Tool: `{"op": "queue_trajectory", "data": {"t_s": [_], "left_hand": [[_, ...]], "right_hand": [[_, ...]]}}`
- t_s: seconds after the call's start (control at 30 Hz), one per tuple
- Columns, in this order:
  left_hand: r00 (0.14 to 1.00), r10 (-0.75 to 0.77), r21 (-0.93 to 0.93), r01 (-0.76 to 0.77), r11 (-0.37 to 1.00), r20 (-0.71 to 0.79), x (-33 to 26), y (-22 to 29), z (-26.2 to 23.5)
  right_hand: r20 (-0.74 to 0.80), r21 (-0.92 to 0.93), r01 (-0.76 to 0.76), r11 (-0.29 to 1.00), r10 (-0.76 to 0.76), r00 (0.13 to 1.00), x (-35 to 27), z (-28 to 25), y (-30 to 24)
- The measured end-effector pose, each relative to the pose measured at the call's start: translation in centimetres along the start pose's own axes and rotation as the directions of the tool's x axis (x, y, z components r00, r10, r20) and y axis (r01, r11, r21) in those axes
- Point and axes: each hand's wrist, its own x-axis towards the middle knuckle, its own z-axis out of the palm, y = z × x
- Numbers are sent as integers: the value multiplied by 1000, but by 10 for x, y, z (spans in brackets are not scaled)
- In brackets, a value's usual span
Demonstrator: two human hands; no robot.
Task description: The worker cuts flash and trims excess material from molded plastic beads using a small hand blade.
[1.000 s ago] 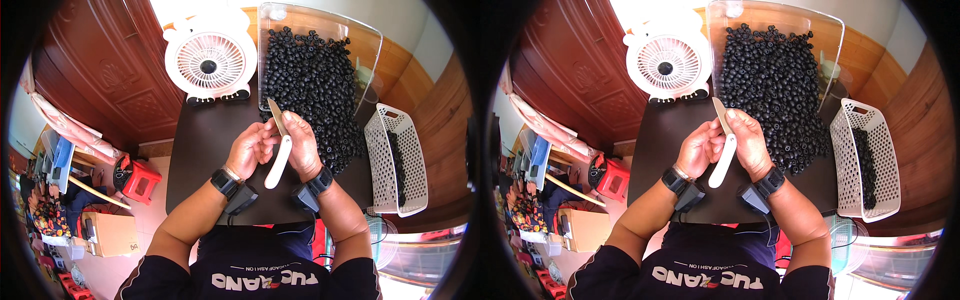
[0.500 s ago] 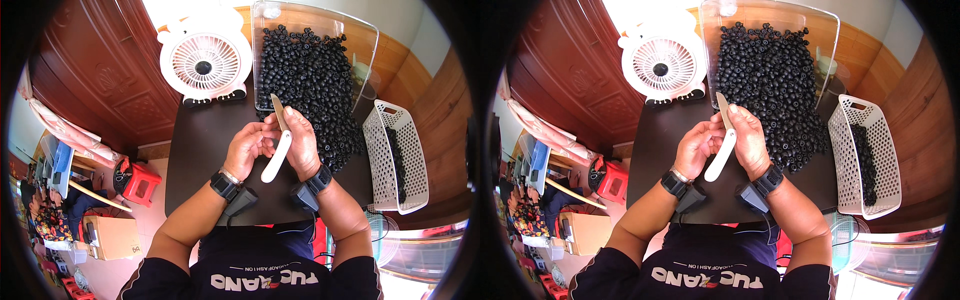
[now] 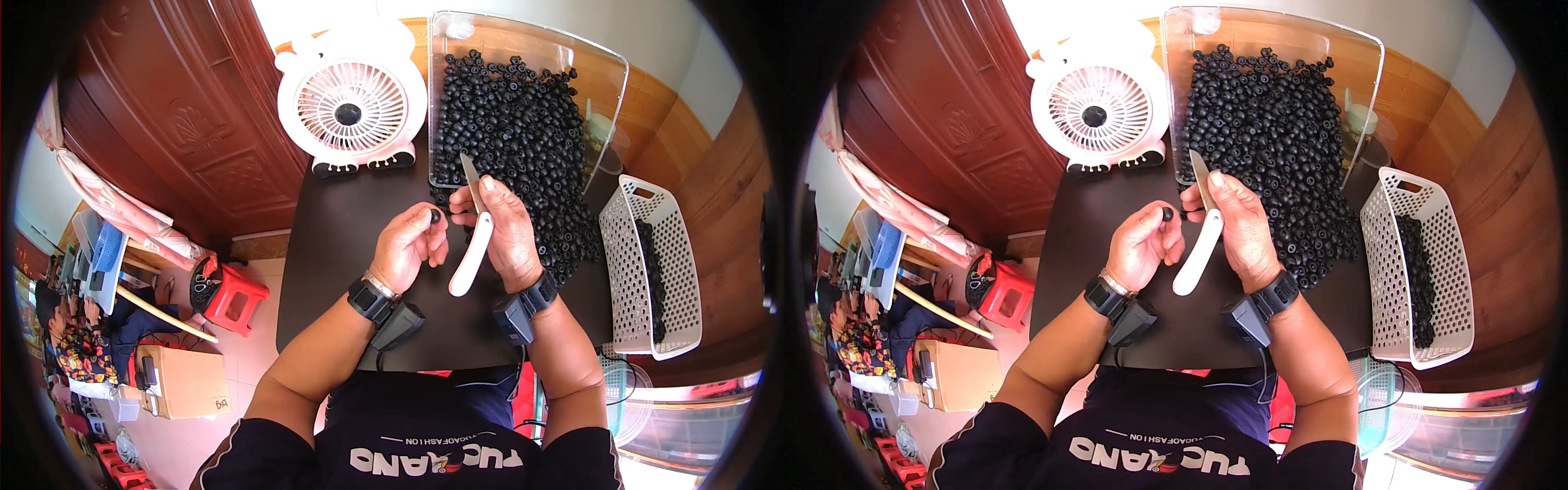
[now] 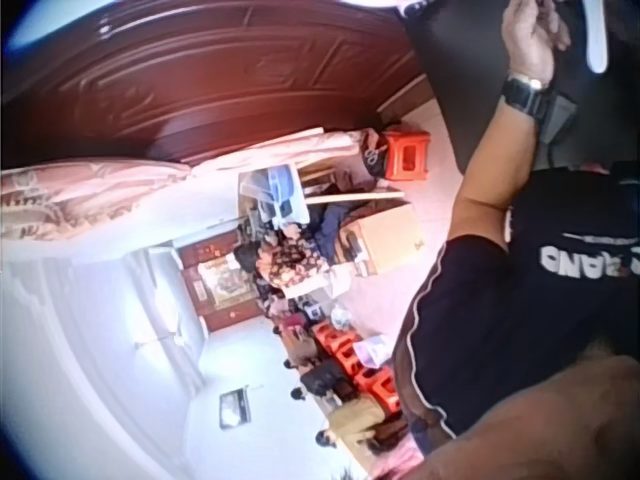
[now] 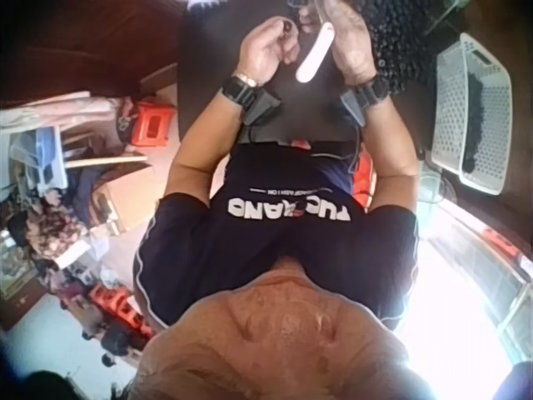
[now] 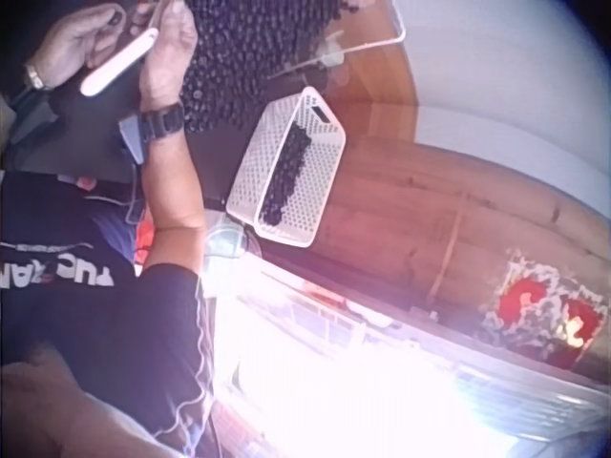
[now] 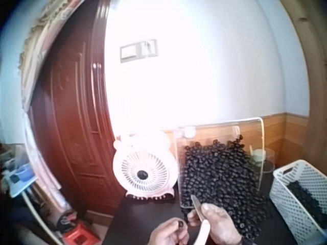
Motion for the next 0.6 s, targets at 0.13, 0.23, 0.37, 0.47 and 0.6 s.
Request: {"op": "queue_trajectory", "data": {"t_s": [0.13,0.23,0.37,0.47,0.6], "left_hand": [[998,-11,-119,19,993,66,-2,-2,-1],[989,-17,-162,41,986,144,0,-1,2],[983,-2,-161,32,986,184,0,1,2],[988,-17,-172,43,984,151,-3,1,7],[998,-54,-223,62,973,42,-5,-2,13]], "right_hand": [[53,-18,-37,999,38,998,2,-1,11],[139,78,-67,995,55,989,1,0,14],[119,78,-73,994,63,991,-3,6,11],[247,120,-177,977,143,958,-11,15,3],[225,114,-117,987,89,970,-10,17,11]]}}
